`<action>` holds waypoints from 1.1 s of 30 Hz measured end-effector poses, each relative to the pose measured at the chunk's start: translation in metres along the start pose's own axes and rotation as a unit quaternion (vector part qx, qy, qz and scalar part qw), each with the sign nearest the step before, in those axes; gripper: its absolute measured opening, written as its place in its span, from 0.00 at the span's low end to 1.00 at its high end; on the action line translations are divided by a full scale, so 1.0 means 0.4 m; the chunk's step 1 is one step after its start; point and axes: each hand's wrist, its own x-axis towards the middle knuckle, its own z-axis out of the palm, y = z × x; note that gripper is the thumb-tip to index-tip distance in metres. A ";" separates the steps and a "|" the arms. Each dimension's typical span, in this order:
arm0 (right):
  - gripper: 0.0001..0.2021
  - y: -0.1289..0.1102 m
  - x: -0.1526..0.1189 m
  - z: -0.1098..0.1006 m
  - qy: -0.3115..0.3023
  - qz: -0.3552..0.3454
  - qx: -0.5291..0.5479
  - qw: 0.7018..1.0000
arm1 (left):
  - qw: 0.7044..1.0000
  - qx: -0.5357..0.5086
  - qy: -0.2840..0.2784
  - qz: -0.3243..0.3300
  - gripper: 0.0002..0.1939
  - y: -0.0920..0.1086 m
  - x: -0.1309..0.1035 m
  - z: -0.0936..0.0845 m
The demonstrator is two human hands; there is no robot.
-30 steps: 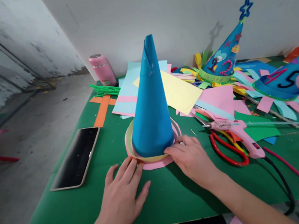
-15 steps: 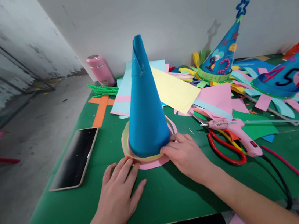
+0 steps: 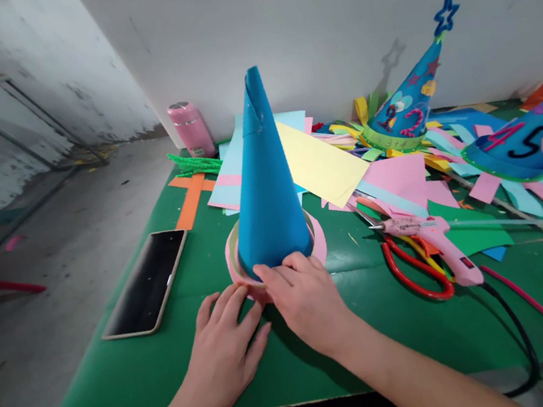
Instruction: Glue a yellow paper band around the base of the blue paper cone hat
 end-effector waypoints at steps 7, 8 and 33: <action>0.15 -0.002 0.003 0.021 0.000 0.004 -0.024 1.000 | 1.000 -0.002 -0.002 0.000 0.13 0.000 -0.001 0.001; 0.15 -0.002 0.002 0.021 0.001 0.003 -0.027 1.000 | 1.000 -0.002 -0.003 -0.001 0.13 0.000 -0.001 0.002; 0.13 0.000 0.002 0.024 0.012 -0.001 -0.039 0.999 | 1.000 -0.010 -0.007 -0.004 0.14 -0.004 -0.002 0.003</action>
